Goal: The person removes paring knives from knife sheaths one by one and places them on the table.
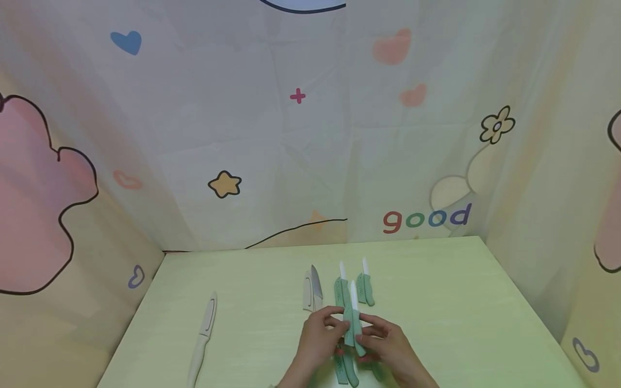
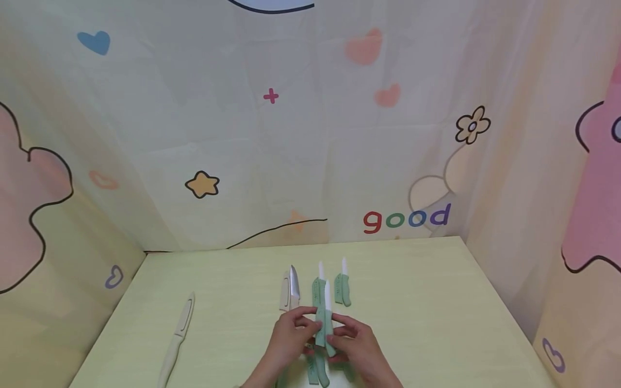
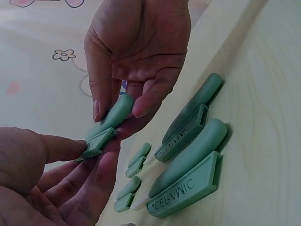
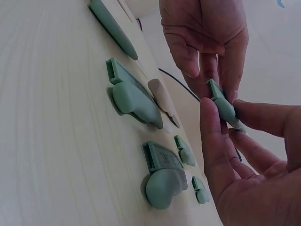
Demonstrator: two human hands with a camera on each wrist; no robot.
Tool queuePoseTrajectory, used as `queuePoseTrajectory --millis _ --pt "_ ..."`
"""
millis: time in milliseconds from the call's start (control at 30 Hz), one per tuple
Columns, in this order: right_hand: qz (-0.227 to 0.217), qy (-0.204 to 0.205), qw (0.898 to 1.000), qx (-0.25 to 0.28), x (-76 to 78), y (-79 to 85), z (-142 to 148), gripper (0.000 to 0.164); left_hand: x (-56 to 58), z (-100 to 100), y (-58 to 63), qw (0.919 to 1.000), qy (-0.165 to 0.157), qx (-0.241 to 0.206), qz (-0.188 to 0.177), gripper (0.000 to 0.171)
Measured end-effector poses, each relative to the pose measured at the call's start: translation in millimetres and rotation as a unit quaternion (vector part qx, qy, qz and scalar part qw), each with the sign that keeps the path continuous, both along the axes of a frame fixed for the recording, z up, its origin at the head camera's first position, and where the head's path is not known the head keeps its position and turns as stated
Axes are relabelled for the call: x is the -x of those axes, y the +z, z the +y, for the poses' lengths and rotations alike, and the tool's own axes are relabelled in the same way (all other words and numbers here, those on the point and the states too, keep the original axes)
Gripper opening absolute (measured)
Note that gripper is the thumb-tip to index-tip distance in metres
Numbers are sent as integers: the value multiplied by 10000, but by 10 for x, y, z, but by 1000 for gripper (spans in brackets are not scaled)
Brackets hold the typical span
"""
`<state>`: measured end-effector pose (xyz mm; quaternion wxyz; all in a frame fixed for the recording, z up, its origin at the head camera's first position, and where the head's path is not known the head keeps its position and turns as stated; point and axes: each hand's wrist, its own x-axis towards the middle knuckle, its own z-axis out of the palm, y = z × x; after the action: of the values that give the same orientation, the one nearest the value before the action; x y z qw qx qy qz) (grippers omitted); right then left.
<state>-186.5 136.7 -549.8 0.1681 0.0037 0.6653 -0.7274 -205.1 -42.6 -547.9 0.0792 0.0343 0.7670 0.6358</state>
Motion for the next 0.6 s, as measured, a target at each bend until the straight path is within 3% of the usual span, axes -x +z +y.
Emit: queuePoseTrajectory --millis 167,400,600 --pt "-79 -207 9997 -124 13 -19 38 59 8 60 14 10000 -65 47 30 31" --pt "-65 -355 9992 -181 35 -11 132 59 7 134 51 9985 -340 -389 -157 43" --pt "-13 -622 9979 -175 93 -19 232 55 75 239 55 9991 -417 -121 -9 48"
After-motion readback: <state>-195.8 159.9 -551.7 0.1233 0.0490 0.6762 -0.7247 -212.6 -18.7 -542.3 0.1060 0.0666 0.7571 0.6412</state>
